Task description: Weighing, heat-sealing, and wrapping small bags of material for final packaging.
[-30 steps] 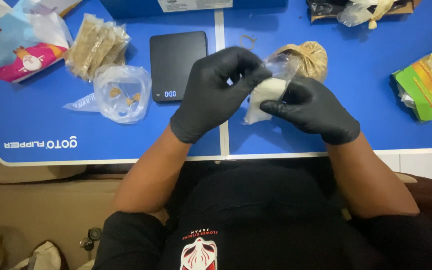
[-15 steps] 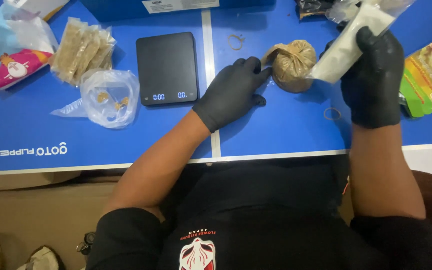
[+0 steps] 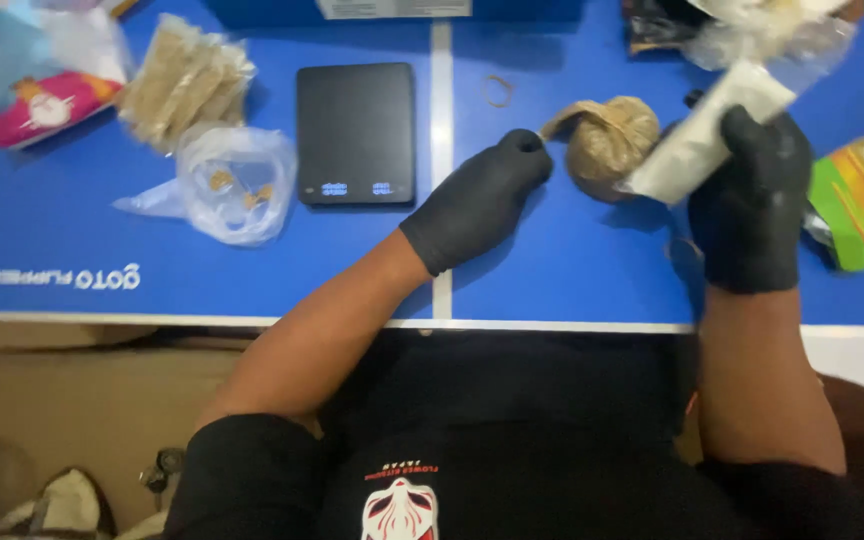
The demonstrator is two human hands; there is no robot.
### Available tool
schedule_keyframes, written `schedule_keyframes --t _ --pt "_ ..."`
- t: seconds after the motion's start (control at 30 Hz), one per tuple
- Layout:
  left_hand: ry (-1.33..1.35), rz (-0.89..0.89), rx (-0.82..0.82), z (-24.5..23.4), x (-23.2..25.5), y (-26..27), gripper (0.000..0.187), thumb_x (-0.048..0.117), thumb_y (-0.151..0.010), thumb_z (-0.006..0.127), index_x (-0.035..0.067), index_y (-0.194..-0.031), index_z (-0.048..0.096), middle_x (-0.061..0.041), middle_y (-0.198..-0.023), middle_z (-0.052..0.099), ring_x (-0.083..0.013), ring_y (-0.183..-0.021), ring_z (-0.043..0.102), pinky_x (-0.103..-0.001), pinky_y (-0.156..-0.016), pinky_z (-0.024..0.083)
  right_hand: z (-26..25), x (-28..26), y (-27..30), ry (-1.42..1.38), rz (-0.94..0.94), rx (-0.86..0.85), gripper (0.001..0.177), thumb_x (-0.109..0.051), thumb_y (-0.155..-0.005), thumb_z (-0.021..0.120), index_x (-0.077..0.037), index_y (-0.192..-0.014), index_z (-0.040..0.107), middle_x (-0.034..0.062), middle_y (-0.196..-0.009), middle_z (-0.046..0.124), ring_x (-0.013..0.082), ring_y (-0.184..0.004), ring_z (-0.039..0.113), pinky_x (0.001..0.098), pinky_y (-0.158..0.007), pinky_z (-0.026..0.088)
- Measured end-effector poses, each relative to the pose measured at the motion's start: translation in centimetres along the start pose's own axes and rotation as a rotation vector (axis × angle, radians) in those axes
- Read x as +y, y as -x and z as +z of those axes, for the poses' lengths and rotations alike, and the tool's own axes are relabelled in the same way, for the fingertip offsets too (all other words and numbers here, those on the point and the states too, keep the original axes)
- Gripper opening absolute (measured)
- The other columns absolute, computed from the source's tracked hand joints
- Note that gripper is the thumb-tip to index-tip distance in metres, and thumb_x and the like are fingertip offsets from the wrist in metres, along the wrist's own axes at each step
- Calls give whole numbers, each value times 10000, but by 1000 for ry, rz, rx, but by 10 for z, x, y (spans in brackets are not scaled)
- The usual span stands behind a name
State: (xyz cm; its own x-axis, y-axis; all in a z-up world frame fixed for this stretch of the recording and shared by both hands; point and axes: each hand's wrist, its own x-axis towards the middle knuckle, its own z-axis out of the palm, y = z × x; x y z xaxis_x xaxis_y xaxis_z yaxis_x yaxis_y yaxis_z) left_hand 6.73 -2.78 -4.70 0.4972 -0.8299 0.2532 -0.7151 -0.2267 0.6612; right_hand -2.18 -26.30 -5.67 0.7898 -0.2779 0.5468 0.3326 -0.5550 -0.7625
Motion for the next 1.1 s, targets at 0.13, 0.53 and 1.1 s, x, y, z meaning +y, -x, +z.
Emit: schedule_keyframes --t 0.13,0.53,1.1 --pt "149 78 183 -25 2 17 204 -76 -776 460 52 -889 573 -101 -881 591 -287 -797 583 -361 -685 455 -11 15 9 648 -558 -132 76 93 -993 594 112 -1042 539 342 -931 589 490 -812 565 467 -663 397" --pt "0 -121 828 -142 -22 146 317 -152 -789 378 58 -980 518 -88 -882 489 -187 -737 469 -276 -675 429 59 -77 20 -210 491 -339 186 -36 -872 532 21 -1049 532 158 -1029 577 239 -900 588 334 -797 496" --pt "-128 -604 942 -214 -139 261 244 248 -887 403 82 -792 555 -138 -770 575 -264 -725 524 -350 -606 332 135 -118 -17 -190 411 -683 353 -229 -855 478 5 -1115 525 135 -1082 570 246 -965 559 340 -816 453"
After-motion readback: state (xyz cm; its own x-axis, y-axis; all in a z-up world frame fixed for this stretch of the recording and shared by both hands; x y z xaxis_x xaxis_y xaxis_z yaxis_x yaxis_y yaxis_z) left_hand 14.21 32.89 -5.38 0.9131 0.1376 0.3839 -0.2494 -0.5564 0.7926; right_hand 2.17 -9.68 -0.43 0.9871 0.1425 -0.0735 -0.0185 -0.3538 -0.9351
